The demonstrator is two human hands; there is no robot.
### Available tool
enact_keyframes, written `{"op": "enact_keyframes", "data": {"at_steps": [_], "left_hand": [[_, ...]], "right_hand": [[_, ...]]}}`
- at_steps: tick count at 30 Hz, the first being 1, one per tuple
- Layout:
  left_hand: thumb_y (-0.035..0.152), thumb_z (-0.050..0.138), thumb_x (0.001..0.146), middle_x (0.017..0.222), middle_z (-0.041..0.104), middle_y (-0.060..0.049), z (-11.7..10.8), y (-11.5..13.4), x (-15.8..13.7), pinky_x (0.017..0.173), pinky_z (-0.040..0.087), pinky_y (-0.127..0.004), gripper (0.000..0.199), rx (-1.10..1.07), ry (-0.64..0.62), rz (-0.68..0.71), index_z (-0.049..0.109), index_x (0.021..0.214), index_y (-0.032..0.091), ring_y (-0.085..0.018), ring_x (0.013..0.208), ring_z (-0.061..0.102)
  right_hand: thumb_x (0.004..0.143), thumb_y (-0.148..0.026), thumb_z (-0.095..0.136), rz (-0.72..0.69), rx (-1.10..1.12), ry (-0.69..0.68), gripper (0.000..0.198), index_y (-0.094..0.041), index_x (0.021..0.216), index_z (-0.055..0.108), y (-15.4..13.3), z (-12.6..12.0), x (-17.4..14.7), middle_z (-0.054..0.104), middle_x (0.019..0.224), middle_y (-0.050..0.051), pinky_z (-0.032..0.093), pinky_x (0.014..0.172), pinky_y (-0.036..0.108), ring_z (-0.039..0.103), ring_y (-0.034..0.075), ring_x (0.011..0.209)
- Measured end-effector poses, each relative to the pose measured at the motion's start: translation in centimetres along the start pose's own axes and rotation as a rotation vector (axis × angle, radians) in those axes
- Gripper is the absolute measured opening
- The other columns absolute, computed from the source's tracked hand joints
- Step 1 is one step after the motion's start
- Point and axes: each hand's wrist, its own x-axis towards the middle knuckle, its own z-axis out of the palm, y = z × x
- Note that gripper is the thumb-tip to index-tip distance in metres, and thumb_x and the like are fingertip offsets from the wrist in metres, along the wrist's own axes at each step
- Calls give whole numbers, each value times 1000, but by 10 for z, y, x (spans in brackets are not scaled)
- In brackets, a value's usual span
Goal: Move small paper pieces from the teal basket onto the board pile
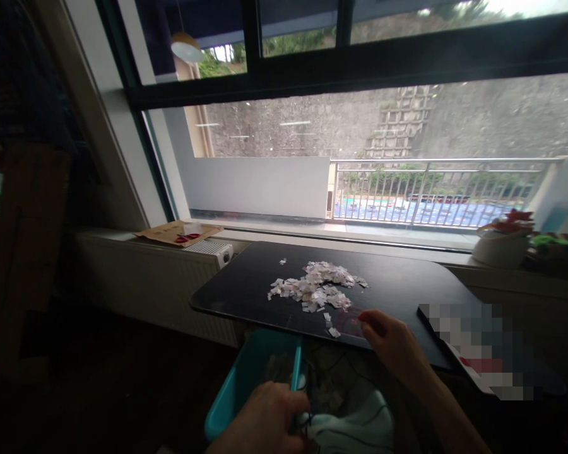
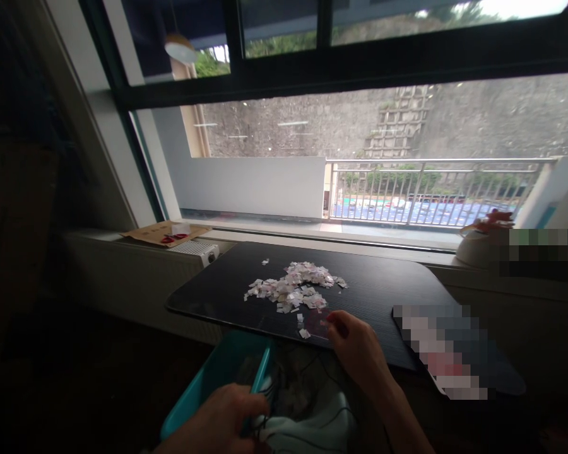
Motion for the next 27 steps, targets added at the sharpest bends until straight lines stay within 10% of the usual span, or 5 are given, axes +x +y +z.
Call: {"op": "enact_keyframes", "data": {"at_steps": [27], "left_hand": [[30,69,69,78,62,2,-5,6,-1,68,38,-26,12,35,-8,-10,61,69,21,-21,82,59]], "right_hand": [[79,-35,50,-19,-71,6,28,-22,92,71,-3,-13,-12,73,78,3,46,64,29,66,20,70]]}}
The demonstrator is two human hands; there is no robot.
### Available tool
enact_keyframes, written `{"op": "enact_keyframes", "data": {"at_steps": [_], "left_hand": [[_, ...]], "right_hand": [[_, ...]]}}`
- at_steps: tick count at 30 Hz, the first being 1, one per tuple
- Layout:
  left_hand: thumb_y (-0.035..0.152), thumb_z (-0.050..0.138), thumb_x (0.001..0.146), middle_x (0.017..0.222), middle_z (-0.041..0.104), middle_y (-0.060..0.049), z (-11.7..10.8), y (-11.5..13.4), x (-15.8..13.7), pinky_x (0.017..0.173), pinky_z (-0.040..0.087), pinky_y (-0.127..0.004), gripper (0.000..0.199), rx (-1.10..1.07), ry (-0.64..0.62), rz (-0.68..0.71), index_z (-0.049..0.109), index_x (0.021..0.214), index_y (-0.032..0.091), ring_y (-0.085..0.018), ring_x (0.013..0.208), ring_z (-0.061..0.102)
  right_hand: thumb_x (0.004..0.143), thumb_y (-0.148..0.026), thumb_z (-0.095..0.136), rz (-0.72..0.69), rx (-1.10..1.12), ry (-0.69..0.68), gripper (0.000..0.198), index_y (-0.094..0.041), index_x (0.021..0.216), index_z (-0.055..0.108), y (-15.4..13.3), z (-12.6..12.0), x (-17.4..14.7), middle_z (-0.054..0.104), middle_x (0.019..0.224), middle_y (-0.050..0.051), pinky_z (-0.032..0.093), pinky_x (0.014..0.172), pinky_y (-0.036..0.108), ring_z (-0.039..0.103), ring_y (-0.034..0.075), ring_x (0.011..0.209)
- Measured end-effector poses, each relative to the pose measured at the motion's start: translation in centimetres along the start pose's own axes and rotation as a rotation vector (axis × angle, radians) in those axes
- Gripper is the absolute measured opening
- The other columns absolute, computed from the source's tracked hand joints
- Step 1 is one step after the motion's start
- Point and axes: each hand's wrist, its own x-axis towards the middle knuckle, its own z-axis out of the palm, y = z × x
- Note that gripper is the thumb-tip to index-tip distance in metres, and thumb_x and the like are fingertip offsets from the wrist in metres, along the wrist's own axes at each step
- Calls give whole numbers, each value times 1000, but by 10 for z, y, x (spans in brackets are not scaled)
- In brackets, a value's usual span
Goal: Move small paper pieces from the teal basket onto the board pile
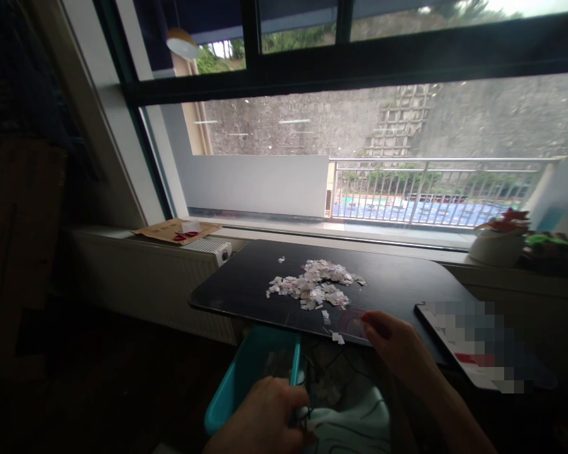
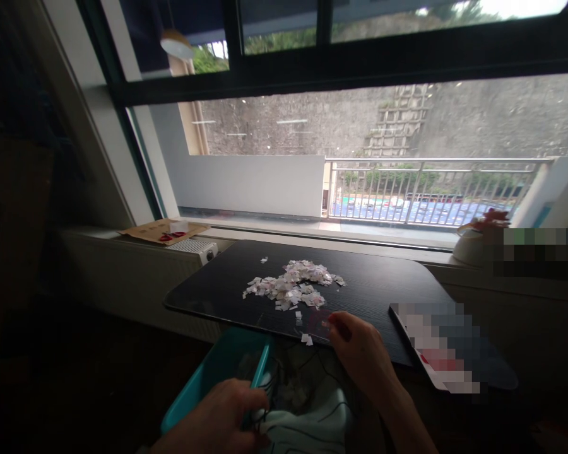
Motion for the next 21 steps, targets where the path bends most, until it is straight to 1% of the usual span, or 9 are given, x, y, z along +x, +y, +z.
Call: {"op": "enact_keyframes", "data": {"at_steps": [3,7,12,14,17,21], "left_hand": [[31,70,69,79,63,2,2,-2,0,68,39,-26,13,-8,6,5,61,69,21,-20,81,59],[30,69,71,77,63,3,2,-2,0,66,38,-25,13,-30,14,17,61,68,21,-19,77,59],[31,70,70,78,64,2,1,0,-1,67,38,-25,14,-16,17,17,61,69,21,-20,79,59],[30,70,70,79,64,2,1,0,0,68,38,-25,13,-17,13,12,61,69,21,-20,80,60],[30,69,71,78,63,2,0,0,0,67,38,-25,12,-18,7,6,61,69,20,-20,79,59],[33,69,71,80,63,2,1,1,0,68,39,-26,15,-3,4,-6,61,70,21,-21,84,58]], "right_hand": [[79,-35,50,-15,-5,3,27,-22,90,72,1,1,-3,73,78,4,47,63,29,65,20,67],[80,-39,51,-14,16,-11,28,-22,89,72,0,1,-6,74,78,3,47,61,28,65,19,65],[81,-37,50,-10,37,4,29,-22,93,71,-3,4,-3,74,85,4,48,68,29,67,20,74],[81,-37,50,-13,35,-14,29,-22,94,71,-3,6,-2,74,83,4,48,67,29,67,20,74],[81,-39,51,-19,30,-37,29,-21,91,72,-4,7,-2,73,77,3,47,63,28,66,19,68],[83,-38,49,-36,28,20,32,-20,95,72,-10,7,4,74,79,5,47,63,28,67,20,69]]}}
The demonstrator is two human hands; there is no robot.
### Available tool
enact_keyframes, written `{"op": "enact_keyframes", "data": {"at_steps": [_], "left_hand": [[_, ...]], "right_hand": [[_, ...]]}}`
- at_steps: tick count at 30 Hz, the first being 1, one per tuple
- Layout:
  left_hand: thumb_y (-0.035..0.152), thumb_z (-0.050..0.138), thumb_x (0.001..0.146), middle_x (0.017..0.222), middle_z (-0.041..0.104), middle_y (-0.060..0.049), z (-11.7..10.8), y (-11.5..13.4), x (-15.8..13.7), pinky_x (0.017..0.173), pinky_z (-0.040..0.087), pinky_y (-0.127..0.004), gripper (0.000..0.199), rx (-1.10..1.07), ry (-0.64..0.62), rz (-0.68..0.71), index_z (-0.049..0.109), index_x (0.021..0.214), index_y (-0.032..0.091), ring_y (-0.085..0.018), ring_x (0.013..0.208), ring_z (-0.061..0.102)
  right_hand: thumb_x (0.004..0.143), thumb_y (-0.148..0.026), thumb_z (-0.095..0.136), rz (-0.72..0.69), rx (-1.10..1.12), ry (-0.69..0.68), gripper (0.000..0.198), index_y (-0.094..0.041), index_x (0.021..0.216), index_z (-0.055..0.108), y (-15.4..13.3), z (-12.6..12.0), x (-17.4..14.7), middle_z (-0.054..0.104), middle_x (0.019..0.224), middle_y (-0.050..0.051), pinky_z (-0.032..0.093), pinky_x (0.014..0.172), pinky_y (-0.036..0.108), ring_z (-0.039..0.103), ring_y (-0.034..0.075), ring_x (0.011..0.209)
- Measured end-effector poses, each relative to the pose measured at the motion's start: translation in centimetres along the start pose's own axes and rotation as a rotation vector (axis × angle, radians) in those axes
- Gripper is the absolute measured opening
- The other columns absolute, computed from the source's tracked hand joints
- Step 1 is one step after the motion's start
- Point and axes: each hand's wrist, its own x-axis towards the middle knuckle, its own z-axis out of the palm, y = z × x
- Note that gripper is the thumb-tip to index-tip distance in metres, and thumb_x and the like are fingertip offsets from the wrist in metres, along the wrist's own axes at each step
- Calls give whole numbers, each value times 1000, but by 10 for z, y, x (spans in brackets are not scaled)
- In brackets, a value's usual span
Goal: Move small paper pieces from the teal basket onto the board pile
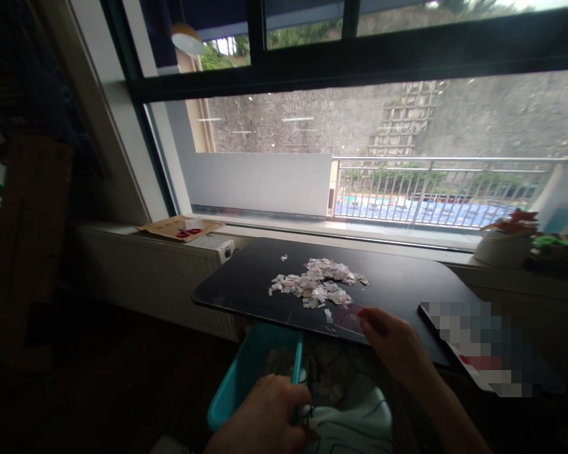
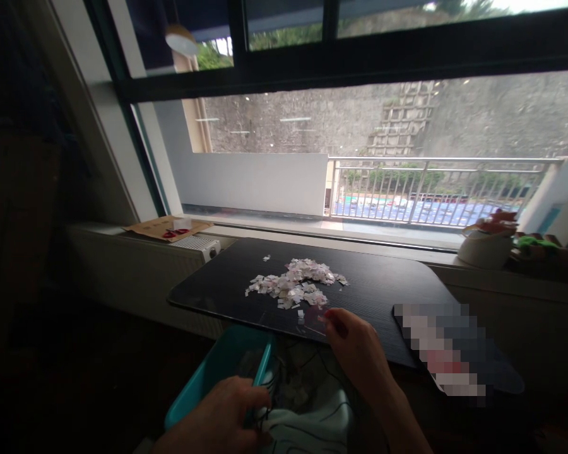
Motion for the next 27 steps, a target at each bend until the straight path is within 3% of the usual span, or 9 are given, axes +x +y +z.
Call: {"op": "enact_keyframes", "data": {"at_steps": [15,27], "left_hand": [[30,66,71,81,62,0,1,1,-1,69,39,-27,13,15,-18,-12,58,69,21,-22,84,58],[31,66,71,83,63,-1,1,1,-1,75,40,-30,10,42,-30,-23,62,74,22,-24,86,58]], "right_hand": [[85,-38,47,9,-25,17,34,-20,100,71,3,7,14,74,80,5,47,65,28,69,22,75],[82,-38,49,-14,-30,-1,30,-21,91,73,-1,14,9,73,73,3,45,60,27,67,20,66]]}}
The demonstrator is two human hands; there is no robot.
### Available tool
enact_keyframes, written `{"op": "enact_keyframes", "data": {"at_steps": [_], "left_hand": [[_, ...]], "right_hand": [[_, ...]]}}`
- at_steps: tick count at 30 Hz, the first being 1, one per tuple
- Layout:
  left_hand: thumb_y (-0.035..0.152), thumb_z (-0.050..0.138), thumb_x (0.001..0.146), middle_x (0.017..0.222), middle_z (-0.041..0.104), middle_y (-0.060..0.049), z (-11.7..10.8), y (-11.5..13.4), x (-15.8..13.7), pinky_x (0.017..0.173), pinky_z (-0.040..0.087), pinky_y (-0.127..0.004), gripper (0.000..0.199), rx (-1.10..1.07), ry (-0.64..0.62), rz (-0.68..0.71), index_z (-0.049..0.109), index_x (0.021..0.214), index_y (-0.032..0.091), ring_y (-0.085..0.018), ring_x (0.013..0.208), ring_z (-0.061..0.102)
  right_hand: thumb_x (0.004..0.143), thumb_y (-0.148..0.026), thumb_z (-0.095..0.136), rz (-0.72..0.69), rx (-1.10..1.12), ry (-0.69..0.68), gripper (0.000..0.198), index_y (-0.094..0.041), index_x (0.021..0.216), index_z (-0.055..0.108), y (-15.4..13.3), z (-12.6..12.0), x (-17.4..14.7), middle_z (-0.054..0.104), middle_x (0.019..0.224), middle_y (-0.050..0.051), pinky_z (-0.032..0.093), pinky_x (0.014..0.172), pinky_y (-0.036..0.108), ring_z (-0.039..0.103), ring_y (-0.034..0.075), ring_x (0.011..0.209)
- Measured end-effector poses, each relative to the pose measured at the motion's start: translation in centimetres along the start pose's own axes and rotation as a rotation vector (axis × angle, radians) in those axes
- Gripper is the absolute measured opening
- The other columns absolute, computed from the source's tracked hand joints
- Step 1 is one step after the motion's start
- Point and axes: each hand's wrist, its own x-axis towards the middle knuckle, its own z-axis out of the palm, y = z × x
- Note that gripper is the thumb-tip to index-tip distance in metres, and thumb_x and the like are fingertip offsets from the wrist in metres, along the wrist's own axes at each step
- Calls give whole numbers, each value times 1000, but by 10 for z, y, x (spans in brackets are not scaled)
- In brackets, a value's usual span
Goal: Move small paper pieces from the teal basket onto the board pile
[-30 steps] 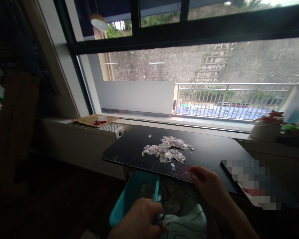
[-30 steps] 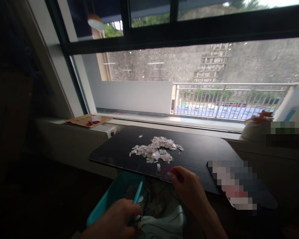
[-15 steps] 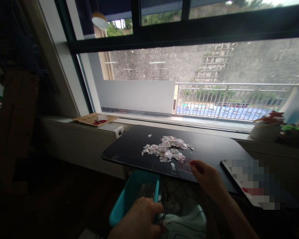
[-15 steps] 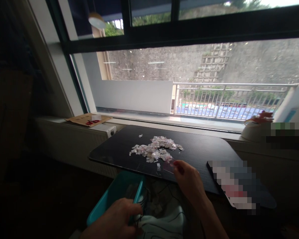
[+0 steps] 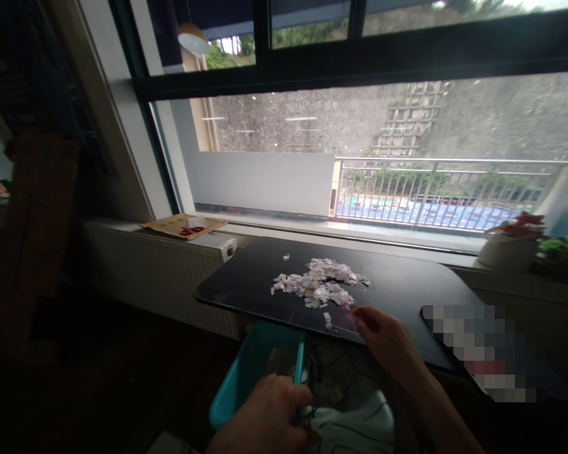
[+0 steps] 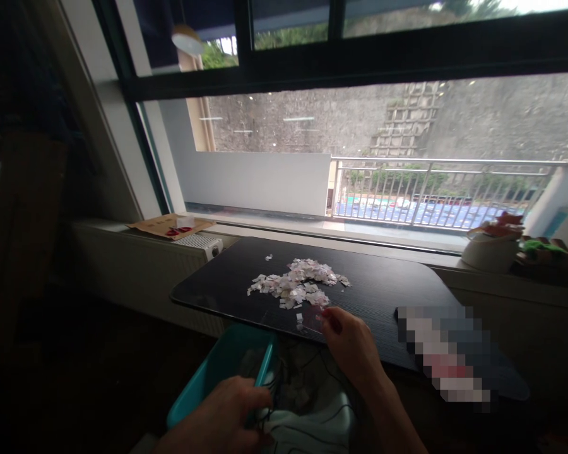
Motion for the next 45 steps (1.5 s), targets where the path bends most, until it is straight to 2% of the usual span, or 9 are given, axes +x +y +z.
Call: {"op": "enact_keyframes", "data": {"at_steps": [4,7,15,20,24,30,37,41,45], "left_hand": [[31,68,71,82,64,0,3,-4,0,72,39,-29,11,-19,28,32,63,74,22,-23,84,59],[31,70,70,82,64,0,2,-4,-1,70,39,-28,13,-43,18,36,62,71,21,-22,81,60],[31,68,72,84,64,-1,-1,2,-1,74,40,-30,11,-33,11,-4,63,73,21,-24,87,58],[32,68,72,81,63,-1,0,1,-1,73,39,-29,12,-25,19,-3,62,72,21,-23,86,58],[30,68,71,84,64,0,0,0,-1,74,39,-29,10,-34,23,2,63,73,21,-22,87,58],[29,67,72,80,63,1,4,-3,0,72,39,-28,8,-42,61,44,63,73,22,-21,83,59],[32,71,71,85,65,0,4,-3,-1,74,40,-29,14,-22,30,11,64,75,21,-22,86,59],[33,70,72,84,64,-1,5,-4,-1,75,41,-29,13,-9,48,21,65,75,21,-23,87,59],[32,70,71,85,65,-2,7,-1,1,76,42,-30,13,13,61,30,67,79,22,-25,89,59]], "right_hand": [[83,-37,49,-67,45,-45,30,-21,91,73,-10,11,5,72,70,2,45,58,25,64,18,61],[85,-36,47,-48,45,-15,32,-20,96,72,-9,14,12,74,77,4,46,63,26,67,19,69],[84,-34,47,9,-24,23,32,-20,98,71,2,-1,13,75,82,5,47,67,29,69,22,78],[85,-37,47,14,-38,24,32,-21,98,71,1,2,18,74,81,4,46,66,28,69,21,77],[83,-36,47,56,-75,45,32,-20,96,71,8,1,27,74,81,6,46,68,30,69,24,79],[82,-35,47,79,-105,44,31,-21,97,71,14,-11,13,75,83,7,45,67,31,69,26,81],[84,-35,48,-26,-34,-28,28,-23,94,71,-6,8,10,74,77,2,45,62,25,68,19,69],[86,-37,45,-24,-16,0,32,-21,98,70,-4,11,11,75,84,5,46,66,27,69,21,77],[85,-37,48,-42,-1,-23,30,-20,96,71,-5,15,3,73,78,4,45,62,26,67,20,69]]}}
